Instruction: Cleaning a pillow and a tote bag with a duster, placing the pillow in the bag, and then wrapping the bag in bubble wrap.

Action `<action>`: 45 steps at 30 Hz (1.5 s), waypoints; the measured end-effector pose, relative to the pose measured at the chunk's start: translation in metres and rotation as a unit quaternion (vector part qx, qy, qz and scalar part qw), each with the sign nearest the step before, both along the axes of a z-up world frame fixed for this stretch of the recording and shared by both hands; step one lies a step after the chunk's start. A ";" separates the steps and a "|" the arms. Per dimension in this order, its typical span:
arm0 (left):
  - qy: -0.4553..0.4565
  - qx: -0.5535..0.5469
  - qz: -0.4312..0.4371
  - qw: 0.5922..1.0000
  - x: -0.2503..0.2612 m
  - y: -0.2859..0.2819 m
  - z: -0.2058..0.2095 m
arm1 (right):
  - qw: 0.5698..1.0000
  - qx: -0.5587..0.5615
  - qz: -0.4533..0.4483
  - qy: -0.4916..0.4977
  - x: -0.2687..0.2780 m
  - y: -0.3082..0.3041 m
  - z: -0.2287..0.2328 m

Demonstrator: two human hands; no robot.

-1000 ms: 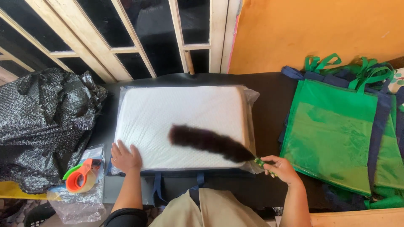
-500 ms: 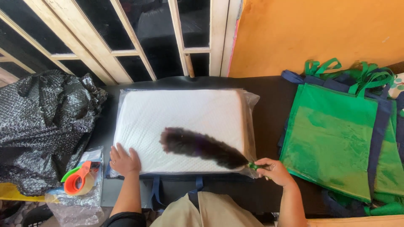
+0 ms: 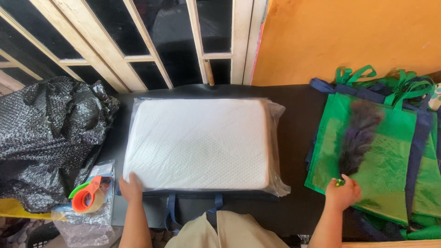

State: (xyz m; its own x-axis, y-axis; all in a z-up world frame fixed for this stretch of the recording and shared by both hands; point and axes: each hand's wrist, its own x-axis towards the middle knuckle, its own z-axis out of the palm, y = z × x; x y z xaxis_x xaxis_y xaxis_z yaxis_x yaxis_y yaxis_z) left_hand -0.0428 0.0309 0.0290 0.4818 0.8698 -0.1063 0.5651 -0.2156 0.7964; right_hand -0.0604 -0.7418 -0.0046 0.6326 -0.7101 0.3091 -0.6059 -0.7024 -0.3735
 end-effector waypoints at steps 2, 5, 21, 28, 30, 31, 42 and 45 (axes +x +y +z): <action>-0.009 -0.027 -0.021 0.999 -0.008 0.007 -0.008 | 0.989 0.008 0.124 -0.078 0.005 0.035 0.006; 0.051 -0.185 0.044 0.980 -0.011 -0.010 0.028 | 0.842 0.467 0.260 -0.065 0.020 0.122 0.007; -0.449 -0.188 -0.327 0.810 -0.076 0.040 0.185 | 0.588 0.638 0.470 -0.165 -0.001 0.111 0.160; -0.388 -0.173 -0.374 0.824 -0.038 -0.003 0.220 | 0.501 0.663 0.475 -0.290 0.024 0.134 0.157; -0.381 -0.172 -0.330 0.846 -0.026 -0.005 0.193 | 0.600 0.619 0.422 -0.280 0.028 0.137 0.142; -0.260 -0.141 -0.287 0.911 -0.023 -0.013 0.189 | 0.744 0.544 0.370 -0.117 0.026 0.136 0.136; 0.331 0.107 -0.326 0.879 -0.031 0.044 -0.061 | 0.831 0.522 0.120 0.152 -0.015 0.198 0.090; 0.326 0.129 -0.324 0.879 -0.043 0.029 -0.039 | 0.808 0.556 0.125 0.149 -0.009 0.216 0.099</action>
State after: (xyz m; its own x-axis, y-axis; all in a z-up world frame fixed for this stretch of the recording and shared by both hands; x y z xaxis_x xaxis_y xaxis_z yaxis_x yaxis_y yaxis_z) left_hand -0.0862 0.0602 -0.0104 0.7949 0.4701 -0.3836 0.5746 -0.7864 0.2269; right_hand -0.0696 -0.5261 0.0948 0.7272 -0.2829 -0.6254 -0.6772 -0.1468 -0.7210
